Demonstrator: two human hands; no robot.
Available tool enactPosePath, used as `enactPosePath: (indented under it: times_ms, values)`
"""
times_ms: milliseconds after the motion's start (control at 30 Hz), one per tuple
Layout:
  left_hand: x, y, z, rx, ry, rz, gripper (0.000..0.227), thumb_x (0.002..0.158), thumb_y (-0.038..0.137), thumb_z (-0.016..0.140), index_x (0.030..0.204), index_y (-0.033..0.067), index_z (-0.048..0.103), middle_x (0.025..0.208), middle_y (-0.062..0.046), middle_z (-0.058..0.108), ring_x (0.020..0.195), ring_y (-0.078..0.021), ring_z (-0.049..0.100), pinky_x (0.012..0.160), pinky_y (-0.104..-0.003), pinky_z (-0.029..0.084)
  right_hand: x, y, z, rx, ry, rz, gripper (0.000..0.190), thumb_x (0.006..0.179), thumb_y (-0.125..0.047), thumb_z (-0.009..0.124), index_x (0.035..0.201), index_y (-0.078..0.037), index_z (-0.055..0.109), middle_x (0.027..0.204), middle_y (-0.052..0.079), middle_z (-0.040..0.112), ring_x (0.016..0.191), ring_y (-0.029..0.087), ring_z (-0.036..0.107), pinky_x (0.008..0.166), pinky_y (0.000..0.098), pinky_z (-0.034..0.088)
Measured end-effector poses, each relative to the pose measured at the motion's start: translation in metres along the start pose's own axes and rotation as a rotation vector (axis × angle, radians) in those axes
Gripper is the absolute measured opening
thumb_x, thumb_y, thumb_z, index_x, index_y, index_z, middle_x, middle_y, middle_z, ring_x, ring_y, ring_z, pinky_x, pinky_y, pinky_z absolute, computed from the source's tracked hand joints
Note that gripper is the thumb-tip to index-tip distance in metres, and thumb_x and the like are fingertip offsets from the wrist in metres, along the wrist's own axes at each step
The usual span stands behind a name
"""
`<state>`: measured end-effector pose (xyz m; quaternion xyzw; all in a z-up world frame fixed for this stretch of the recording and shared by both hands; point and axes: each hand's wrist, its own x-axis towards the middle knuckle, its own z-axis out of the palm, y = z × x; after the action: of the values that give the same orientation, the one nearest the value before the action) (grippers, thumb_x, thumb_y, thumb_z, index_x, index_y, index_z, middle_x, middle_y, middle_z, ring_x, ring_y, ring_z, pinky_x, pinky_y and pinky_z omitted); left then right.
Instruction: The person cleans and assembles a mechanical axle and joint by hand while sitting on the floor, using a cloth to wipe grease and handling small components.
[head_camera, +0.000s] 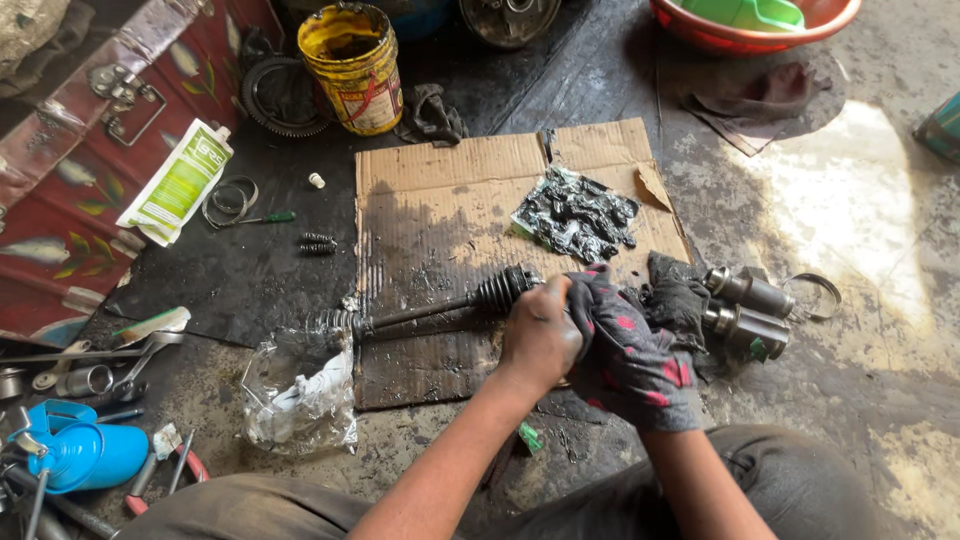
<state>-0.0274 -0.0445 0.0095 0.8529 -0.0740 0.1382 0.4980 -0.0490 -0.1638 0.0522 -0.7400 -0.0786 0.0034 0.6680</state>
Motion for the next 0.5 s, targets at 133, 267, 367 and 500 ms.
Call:
enactPosePath:
  times_ms: [133, 267, 367, 500]
  values:
    - [-0.001, -0.003, 0.0, 0.037, -0.033, 0.006, 0.011, 0.081, -0.001, 0.06, 0.092, 0.0005, 0.064, 0.083, -0.024, 0.07, 0.08, -0.0429, 0.07, 0.073, -0.049, 0.055, -0.004, 0.017, -0.011, -0.193, -0.061, -0.132, 0.04, 0.094, -0.038, 0.055, 0.121, -0.009, 0.063, 0.113, 0.01, 0.066, 0.101, 0.025, 0.064, 0.085, 0.0394, 0.052]
    - [0.003, -0.005, -0.005, 0.028, -0.129, -0.053, 0.012, 0.077, 0.001, 0.061, 0.089, 0.0011, 0.062, 0.079, -0.023, 0.069, 0.076, -0.0425, 0.069, 0.071, -0.049, 0.055, -0.003, 0.017, -0.02, -0.41, -0.116, -0.302, 0.038, 0.093, -0.034, 0.057, 0.121, -0.008, 0.063, 0.114, 0.012, 0.066, 0.102, 0.027, 0.064, 0.086, 0.0395, 0.052]
    - [0.004, -0.008, -0.009, -0.021, -0.184, -0.05, 0.013, 0.078, 0.002, 0.06, 0.091, 0.0006, 0.059, 0.078, -0.025, 0.067, 0.075, -0.0425, 0.069, 0.07, -0.049, 0.055, 0.003, 0.015, -0.023, -0.54, -0.134, -0.416, 0.037, 0.092, -0.031, 0.059, 0.121, -0.007, 0.062, 0.114, 0.013, 0.066, 0.103, 0.029, 0.064, 0.087, 0.0396, 0.052]
    - [0.008, -0.016, -0.014, 0.154, -0.266, 0.134, 0.008, 0.085, 0.005, 0.06, 0.091, 0.0015, 0.056, 0.08, -0.024, 0.068, 0.076, -0.0442, 0.067, 0.07, -0.053, 0.053, 0.007, 0.012, -0.027, -0.695, -0.136, -0.527, 0.036, 0.092, -0.027, 0.062, 0.121, -0.006, 0.062, 0.114, 0.014, 0.066, 0.104, 0.031, 0.064, 0.087, 0.0397, 0.051]
